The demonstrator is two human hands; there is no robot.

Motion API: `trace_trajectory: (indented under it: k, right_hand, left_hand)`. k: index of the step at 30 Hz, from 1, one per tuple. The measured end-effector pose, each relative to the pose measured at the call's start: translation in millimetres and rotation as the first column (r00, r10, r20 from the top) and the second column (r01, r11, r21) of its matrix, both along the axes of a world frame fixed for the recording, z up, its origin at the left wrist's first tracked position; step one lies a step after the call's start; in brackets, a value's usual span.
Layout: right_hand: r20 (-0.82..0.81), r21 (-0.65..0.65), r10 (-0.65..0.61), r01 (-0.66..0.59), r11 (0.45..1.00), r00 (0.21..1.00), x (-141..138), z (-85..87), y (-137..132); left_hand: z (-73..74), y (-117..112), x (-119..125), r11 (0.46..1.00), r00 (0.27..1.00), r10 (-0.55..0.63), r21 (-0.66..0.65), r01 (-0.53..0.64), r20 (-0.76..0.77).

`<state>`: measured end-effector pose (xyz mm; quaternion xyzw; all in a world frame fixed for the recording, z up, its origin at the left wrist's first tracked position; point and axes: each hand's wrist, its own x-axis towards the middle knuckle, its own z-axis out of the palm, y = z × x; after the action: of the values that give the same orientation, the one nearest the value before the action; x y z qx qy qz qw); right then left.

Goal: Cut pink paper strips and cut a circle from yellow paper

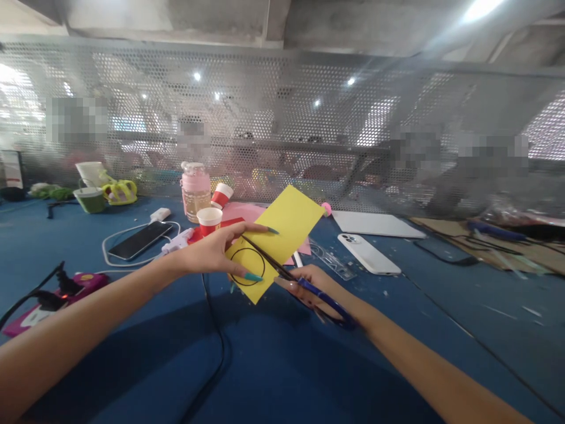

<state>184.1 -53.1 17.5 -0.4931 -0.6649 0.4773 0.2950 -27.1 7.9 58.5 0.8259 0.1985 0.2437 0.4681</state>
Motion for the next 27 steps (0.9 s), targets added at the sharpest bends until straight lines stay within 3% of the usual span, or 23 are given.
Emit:
trace_trajectory:
  k: [7,13,17,22,24,27]
  right_hand:
    - [0.032,0.052,0.036,-0.037,0.998,0.999,7,-10.4,6]
    - [-0.048,0.032,-0.135,0.137,0.99,0.99,14,-0.8,3]
    - [-0.244,0.009,-0.255,0.265,0.964,0.936,18,-3.5,10]
    - [-0.528,-0.185,-0.302,0.24,0.953,0.794,12,-14.7,20]
    - [-0.57,-0.226,-0.314,0.222,0.948,0.759,5,-17.7,20]
    - [-0.592,-0.228,-0.358,0.277,0.934,0.722,-7,-20.7,15]
  left_hand:
    - [-4.5,5,-1,0.998,1.0,0.026,0.061,-0.027,0.01]
    - [-13.1,25,-7,0.953,0.952,0.301,-0.021,-0.302,-0.049]
    - [-21.9,34,-10,0.92,0.92,0.389,-0.032,-0.39,-0.037]
    - [-30.1,31,-6,0.841,0.841,0.54,0.007,-0.54,-0.03]
    - [-29.5,26,-2,0.823,0.823,0.567,-0.051,-0.566,0.026]
    - [-24.5,17,7,0.802,0.804,0.581,-0.252,-0.541,0.127]
